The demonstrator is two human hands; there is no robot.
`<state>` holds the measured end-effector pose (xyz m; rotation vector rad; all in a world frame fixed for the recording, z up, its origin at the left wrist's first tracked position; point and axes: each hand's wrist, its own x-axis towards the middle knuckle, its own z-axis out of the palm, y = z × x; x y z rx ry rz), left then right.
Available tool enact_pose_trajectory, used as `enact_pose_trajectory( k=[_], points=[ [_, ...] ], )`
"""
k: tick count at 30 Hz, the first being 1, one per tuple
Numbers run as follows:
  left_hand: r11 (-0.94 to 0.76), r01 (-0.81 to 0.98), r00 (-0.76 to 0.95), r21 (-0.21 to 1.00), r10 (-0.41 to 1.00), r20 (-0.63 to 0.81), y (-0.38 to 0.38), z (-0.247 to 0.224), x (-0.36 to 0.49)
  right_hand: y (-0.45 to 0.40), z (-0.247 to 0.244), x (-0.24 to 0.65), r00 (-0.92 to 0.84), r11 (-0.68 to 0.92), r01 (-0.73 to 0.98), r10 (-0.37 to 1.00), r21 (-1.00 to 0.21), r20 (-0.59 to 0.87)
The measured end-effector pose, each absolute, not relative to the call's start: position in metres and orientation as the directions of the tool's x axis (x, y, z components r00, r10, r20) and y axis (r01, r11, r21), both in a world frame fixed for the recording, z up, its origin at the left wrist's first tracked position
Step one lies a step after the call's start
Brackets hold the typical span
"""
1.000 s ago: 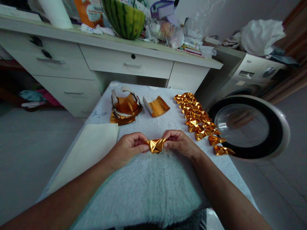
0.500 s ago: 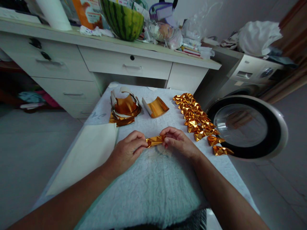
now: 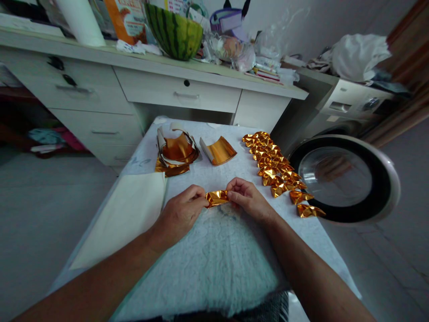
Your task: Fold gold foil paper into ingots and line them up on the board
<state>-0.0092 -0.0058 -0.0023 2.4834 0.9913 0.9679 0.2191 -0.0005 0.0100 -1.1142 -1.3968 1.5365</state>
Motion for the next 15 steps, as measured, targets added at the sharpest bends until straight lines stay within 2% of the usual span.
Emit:
enact_pose_trajectory(
  k=[4,15],
  points=[
    [-0.715,0.485,0.549,0.503,0.697,0.462,-0.006,-0.003,-0.008,0.001,0.007,0.218,-0.276,-0.061,0.108,0.957,-0.992,-0.089],
    [-0.649,0.502,0.509,0.572,0.756,0.411,-0.004,-0.008,-0.004,0.012,-0.006,0.223,-0.135,0.151,0.365,0.985,-0.919,0.109]
  ],
)
